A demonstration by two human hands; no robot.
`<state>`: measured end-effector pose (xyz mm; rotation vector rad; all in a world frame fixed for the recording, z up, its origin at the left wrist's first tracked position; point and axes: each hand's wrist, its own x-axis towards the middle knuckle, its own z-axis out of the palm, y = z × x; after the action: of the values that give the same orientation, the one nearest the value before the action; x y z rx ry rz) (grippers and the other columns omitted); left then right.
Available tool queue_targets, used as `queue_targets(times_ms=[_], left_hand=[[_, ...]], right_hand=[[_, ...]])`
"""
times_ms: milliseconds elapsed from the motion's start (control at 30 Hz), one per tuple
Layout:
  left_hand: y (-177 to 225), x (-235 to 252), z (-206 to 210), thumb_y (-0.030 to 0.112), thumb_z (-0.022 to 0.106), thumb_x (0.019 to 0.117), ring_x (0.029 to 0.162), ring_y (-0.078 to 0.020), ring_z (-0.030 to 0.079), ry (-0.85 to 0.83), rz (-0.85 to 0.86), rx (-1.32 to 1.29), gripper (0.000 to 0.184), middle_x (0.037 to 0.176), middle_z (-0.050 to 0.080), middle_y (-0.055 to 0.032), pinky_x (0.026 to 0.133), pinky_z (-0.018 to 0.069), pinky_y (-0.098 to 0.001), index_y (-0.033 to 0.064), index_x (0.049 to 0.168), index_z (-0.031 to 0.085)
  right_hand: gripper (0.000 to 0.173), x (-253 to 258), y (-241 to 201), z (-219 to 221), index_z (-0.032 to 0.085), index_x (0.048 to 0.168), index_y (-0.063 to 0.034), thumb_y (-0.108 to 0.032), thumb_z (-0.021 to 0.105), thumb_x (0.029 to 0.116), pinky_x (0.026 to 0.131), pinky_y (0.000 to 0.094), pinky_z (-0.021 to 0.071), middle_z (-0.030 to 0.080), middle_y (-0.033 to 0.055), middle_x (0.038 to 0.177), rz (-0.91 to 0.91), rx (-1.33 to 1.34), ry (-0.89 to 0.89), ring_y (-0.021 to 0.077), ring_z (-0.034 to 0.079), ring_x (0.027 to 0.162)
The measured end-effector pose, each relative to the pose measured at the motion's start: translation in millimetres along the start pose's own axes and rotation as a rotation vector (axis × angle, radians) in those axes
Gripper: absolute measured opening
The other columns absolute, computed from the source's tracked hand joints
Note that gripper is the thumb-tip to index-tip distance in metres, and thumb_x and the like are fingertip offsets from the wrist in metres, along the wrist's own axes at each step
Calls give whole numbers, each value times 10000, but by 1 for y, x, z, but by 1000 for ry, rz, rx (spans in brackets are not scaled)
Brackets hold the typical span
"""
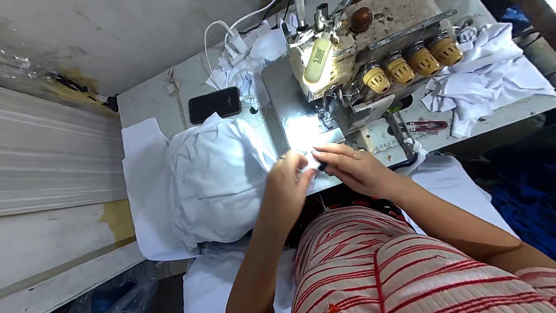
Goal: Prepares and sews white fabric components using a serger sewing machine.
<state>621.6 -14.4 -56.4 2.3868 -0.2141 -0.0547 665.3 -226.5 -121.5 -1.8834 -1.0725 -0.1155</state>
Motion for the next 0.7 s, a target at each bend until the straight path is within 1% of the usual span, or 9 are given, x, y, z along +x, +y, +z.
queue_targets(times_ms=[100, 200, 367, 400, 467, 533, 600, 633, 700], left_hand=[[15, 5, 12, 208, 700, 955, 729, -233, 665, -187, 6, 13, 233, 820, 680, -104, 702, 564, -431, 2, 1060, 675], [25, 27, 22, 225, 778, 893, 725, -284, 686, -99, 123, 245, 186, 756, 679, -98, 654, 538, -477, 56, 953, 726], [25, 56, 15, 201, 724, 938, 679, -258, 647, -9, 373, 252, 150, 698, 636, -79, 642, 511, -446, 68, 870, 721], [29, 58, 8, 193, 707, 951, 682, -252, 647, -5, 389, 211, 148, 712, 635, -81, 631, 512, -436, 61, 884, 714], [42, 60, -7, 177, 681, 965, 709, -258, 681, 43, 389, 164, 134, 783, 667, -100, 602, 541, -429, 48, 948, 715], [56, 61, -25, 159, 652, 977, 756, -280, 707, 130, 385, 159, 150, 879, 706, -137, 607, 549, -442, 34, 1025, 721], [63, 61, -45, 149, 641, 984, 770, -255, 706, 282, 398, 190, 156, 926, 719, -137, 609, 542, -406, 38, 1049, 729], [62, 60, -57, 156, 632, 993, 793, -239, 705, 358, 403, 223, 170, 957, 724, -138, 623, 535, -390, 39, 1065, 732], [46, 55, -86, 181, 604, 1023, 852, -196, 699, 493, 416, 306, 216, 1000, 728, -141, 689, 540, -346, 21, 1109, 719]], right_hand=[[210, -1, 10, -15, 708, 1130, -44, -167, 594, 1004, 769, 329, 589, 730, 76, 1010, 31, -20, -11, 152, 705, 882], [162, -2, 20, -43, 721, 938, -21, -146, 622, 967, 774, 266, 558, 693, 77, 895, 99, -125, 59, 117, 653, 812], [178, -5, 9, -46, 680, 1006, 37, -134, 644, 970, 701, 190, 526, 660, 92, 893, 149, -105, 321, 51, 600, 740], [182, -7, 4, -40, 649, 1046, 1, -169, 656, 981, 677, 185, 517, 630, 48, 894, 140, -44, 420, 29, 578, 728], [159, -3, -10, -18, 581, 1115, -209, -298, 655, 1005, 690, 130, 528, 602, -143, 915, 143, 97, 525, -75, 582, 765], [265, 1, -22, 15, 539, 1207, -251, -329, 668, 988, 796, 190, 572, 652, -166, 1010, 162, 303, 387, -52, 641, 903], [388, 6, -28, 48, 558, 1263, -69, -287, 689, 971, 925, 275, 572, 684, -18, 1091, 173, 493, 134, 22, 654, 1031], [367, 7, -28, 61, 595, 1204, 19, -253, 682, 974, 921, 269, 556, 700, 44, 1045, 177, 556, 25, 32, 657, 1002], [269, 8, -27, 72, 655, 1013, 43, -224, 666, 987, 844, 206, 517, 681, 48, 920, 195, 669, -132, 6, 623, 896]])
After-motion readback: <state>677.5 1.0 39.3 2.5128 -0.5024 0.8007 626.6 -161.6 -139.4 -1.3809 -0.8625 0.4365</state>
